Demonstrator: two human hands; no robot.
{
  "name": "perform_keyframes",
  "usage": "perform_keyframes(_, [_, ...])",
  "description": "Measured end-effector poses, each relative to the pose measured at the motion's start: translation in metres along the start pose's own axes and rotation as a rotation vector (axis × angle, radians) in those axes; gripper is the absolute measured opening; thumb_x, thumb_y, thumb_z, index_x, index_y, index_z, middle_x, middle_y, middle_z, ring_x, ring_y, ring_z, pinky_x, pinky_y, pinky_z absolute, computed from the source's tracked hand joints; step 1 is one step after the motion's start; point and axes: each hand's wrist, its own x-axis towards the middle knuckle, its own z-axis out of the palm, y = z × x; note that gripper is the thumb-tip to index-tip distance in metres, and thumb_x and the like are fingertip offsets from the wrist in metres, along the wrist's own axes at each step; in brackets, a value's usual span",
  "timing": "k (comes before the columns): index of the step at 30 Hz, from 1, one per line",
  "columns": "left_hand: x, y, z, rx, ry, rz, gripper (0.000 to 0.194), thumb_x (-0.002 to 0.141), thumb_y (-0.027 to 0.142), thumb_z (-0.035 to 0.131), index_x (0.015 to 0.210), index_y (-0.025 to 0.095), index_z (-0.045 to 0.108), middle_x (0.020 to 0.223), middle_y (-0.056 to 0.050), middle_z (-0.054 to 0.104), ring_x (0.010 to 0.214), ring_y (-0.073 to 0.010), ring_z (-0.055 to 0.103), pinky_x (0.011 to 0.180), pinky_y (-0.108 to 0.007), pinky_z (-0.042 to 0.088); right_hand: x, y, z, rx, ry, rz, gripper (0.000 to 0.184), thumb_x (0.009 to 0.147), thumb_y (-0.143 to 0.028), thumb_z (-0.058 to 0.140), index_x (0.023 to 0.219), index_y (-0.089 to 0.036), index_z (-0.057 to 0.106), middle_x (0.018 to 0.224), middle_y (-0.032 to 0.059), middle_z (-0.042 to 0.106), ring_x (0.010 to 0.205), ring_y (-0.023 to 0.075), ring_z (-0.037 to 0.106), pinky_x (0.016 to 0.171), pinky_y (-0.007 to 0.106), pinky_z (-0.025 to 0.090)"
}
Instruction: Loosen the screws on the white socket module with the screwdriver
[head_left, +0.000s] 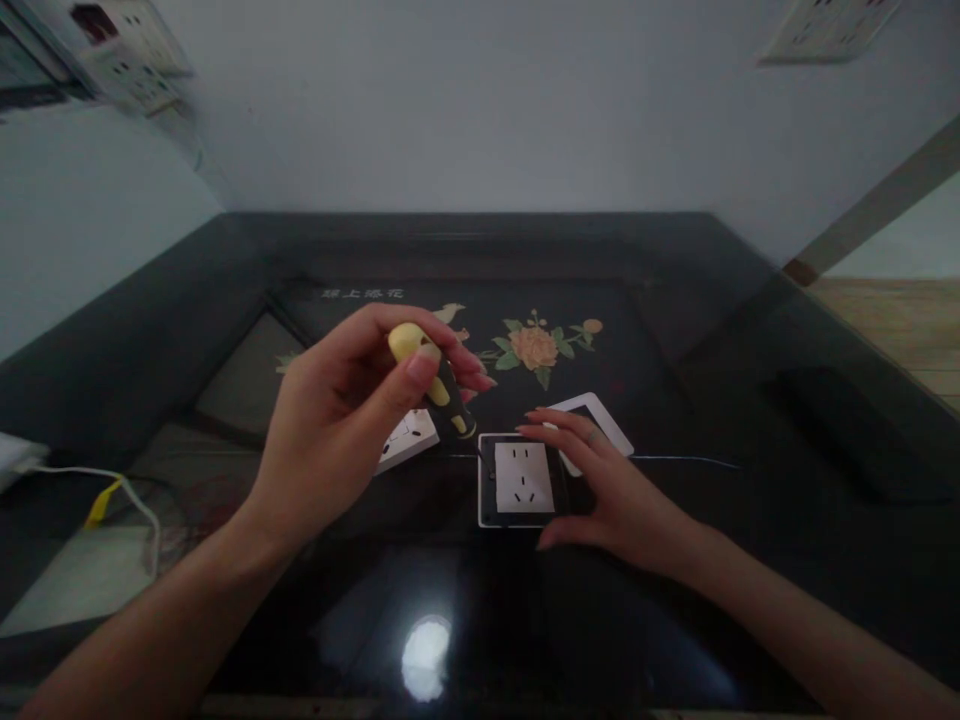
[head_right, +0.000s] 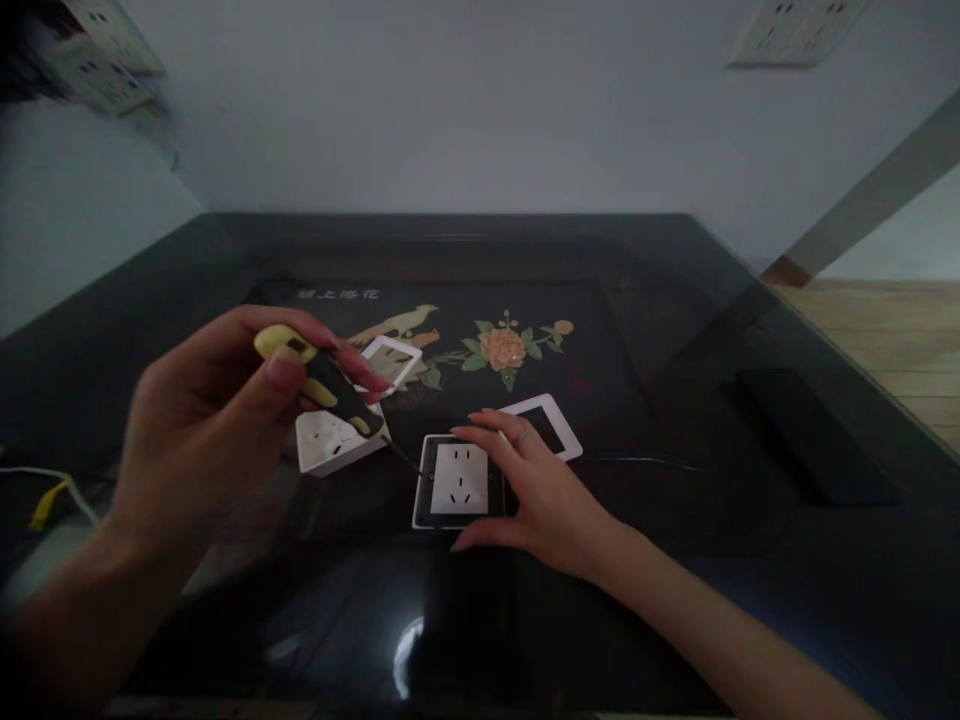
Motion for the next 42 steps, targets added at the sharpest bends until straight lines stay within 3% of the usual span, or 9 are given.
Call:
perform_keyframes(2, [0.001,-0.004,0.001,0.028,-0.006,-0.005,0.008,0.093,0.029,0.064,0.098,0.023,0.067,0.086,0.000,0.072,0.080,-0.0165,0.074,0.071,-0.025,0.061,-0.008,0.007,0.012,-0.103,-0.065,0.013,0.092,0.064,-0.052,0.083,0.141,-0.023,0.041,0.153,0.0197,0.035,0.143,0.0397,0.031,0.110,0.064,0.035])
perform_keyframes(4, [0.001,-0.008,0.003,0.058,-0.012,-0.006,0.007,0.092,0.028,0.065,0.098,0.024,0.066,0.085,0.000,0.071,0.079,-0.0160,0.073,0.071,-0.025,0.060,-0.012,0.010,0.020,-0.152,-0.078,0.016,0.093,0.067,-0.050,0.081,0.144,-0.023,0.038,0.156,0.0192,0.030,0.146,0.0394,0.025,0.112,0.064,0.032])
perform_keyframes(9, [-0.001,-0.012,0.007,0.087,-0.027,-0.036,0.007,0.092,0.029,0.064,0.098,0.025,0.065,0.084,0.000,0.069,0.077,-0.0162,0.072,0.071,-0.027,0.060,-0.013,0.013,0.026,-0.112,-0.082,0.024,0.087,0.075,-0.040,0.078,0.147,-0.027,0.031,0.155,0.0178,0.032,0.142,0.0366,0.033,0.109,0.062,0.038])
perform_keyframes(16, [-0.002,-0.015,0.009,0.065,-0.072,-0.036,0.007,0.094,0.025,0.061,0.099,0.021,0.064,0.084,0.000,0.066,0.077,-0.0142,0.071,0.074,-0.025,0.060,-0.012,0.012,0.027,-0.092,-0.044,0.007,0.079,0.076,-0.035,0.076,0.144,-0.028,0.036,0.151,0.0165,0.038,0.139,0.0364,0.037,0.108,0.062,0.040])
perform_keyframes(21, [-0.001,-0.016,0.007,0.069,-0.108,0.019,0.009,0.096,0.019,0.056,0.102,0.015,0.061,0.087,-0.001,0.066,0.080,-0.0123,0.071,0.075,-0.022,0.060,-0.012,0.011,0.026,-0.088,-0.043,0.013,0.080,0.075,-0.036,0.077,0.143,-0.028,0.036,0.151,0.0170,0.038,0.139,0.0374,0.037,0.107,0.064,0.039])
perform_keyframes(42, [-0.002,-0.016,0.006,0.120,-0.177,0.057,0.011,0.097,0.016,0.053,0.106,0.015,0.059,0.090,-0.001,0.064,0.082,-0.0119,0.070,0.076,-0.022,0.059,-0.013,0.011,0.027,-0.105,-0.053,0.008,0.079,0.076,-0.034,0.077,0.142,-0.026,0.035,0.150,0.0182,0.038,0.140,0.0370,0.036,0.108,0.063,0.039])
